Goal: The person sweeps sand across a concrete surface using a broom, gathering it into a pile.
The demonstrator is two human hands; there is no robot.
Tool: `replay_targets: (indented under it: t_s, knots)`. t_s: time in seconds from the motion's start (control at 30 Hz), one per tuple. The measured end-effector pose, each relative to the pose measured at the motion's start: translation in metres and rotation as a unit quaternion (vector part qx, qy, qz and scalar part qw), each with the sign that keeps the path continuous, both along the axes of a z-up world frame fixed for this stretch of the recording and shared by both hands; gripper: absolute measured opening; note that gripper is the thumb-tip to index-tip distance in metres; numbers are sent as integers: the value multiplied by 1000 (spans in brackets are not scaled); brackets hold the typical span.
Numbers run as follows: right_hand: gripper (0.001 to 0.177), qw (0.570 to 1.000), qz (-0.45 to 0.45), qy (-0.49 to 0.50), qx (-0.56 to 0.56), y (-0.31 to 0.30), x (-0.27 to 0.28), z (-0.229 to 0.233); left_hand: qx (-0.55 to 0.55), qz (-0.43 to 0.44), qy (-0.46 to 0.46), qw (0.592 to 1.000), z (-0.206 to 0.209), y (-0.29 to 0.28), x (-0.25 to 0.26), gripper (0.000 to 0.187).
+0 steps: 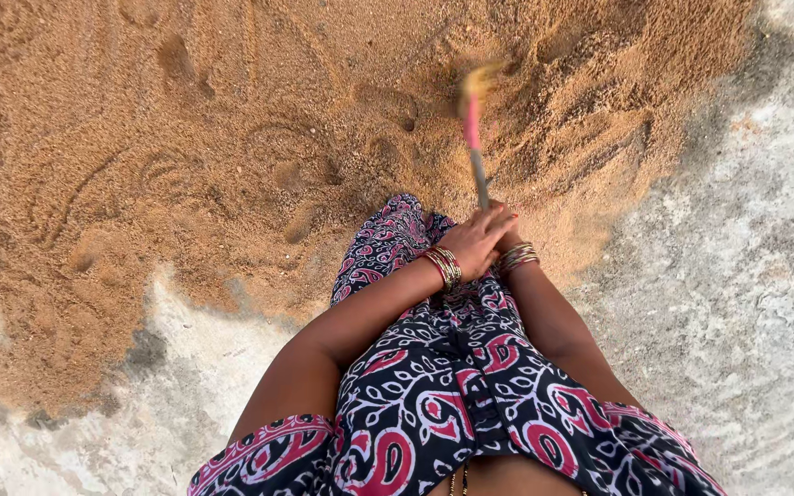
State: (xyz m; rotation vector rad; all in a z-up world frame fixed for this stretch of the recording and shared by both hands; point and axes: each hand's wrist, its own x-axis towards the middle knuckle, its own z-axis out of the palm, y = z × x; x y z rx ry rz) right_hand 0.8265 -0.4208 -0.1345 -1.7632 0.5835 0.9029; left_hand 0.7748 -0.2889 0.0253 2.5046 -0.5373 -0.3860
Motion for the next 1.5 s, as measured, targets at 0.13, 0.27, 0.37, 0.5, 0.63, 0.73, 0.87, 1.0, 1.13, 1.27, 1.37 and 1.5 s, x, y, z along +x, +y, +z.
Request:
replay_targets:
  t_s: [0.13, 0.27, 0.37, 0.5, 0.63, 0.73, 0.87, 1.0, 1.13, 1.27, 1.37, 1.5]
  knots:
    - [34, 993, 57, -17, 103, 25, -10, -11, 58, 6, 70, 996, -1, 13, -8, 81]
    - [35, 972, 12, -13, 234, 33, 3, -15, 34, 24, 33, 999, -12, 22, -11, 74]
    - [37, 987, 71, -71, 123, 23, 17, -3, 11, 24, 39, 999, -13, 17, -4, 73]
    - [47, 986, 69, -118, -94, 10, 40, 52, 9, -6, 144, 990, 0, 14, 8, 73]
    - [47, 983, 20, -54, -174, 9, 67, 101, -17, -1, 116, 993, 3, 30, 18, 73]
    - [38, 985, 58, -39, -158, 15, 79, 97, -24, 15, 135, 990, 1, 50, 24, 72]
    - [34, 951, 254, -77, -159, 64, 75, 36, -50, 54, 116, 991, -2, 79, 34, 69]
    - [36, 885, 419, -135, -155, 128, 58, -4, -55, 126, 66, 988, -4, 118, 43, 66]
    - [42, 929, 348, -110, -67, 156, 57, 5, -14, 147, 49, 988, -13, 144, 61, 59]
    - [48, 947, 302, -112, -8, 175, 61, 16, -44, 156, 64, 985, -13, 162, 76, 47]
    - [53, 956, 266, -120, 37, 185, 71, 16, -46, 154, 43, 986, -7, 172, 89, 49]
    - [60, 962, 217, -133, 101, 187, 81, 4, 6, 137, 114, 984, 3, 171, 99, 46]
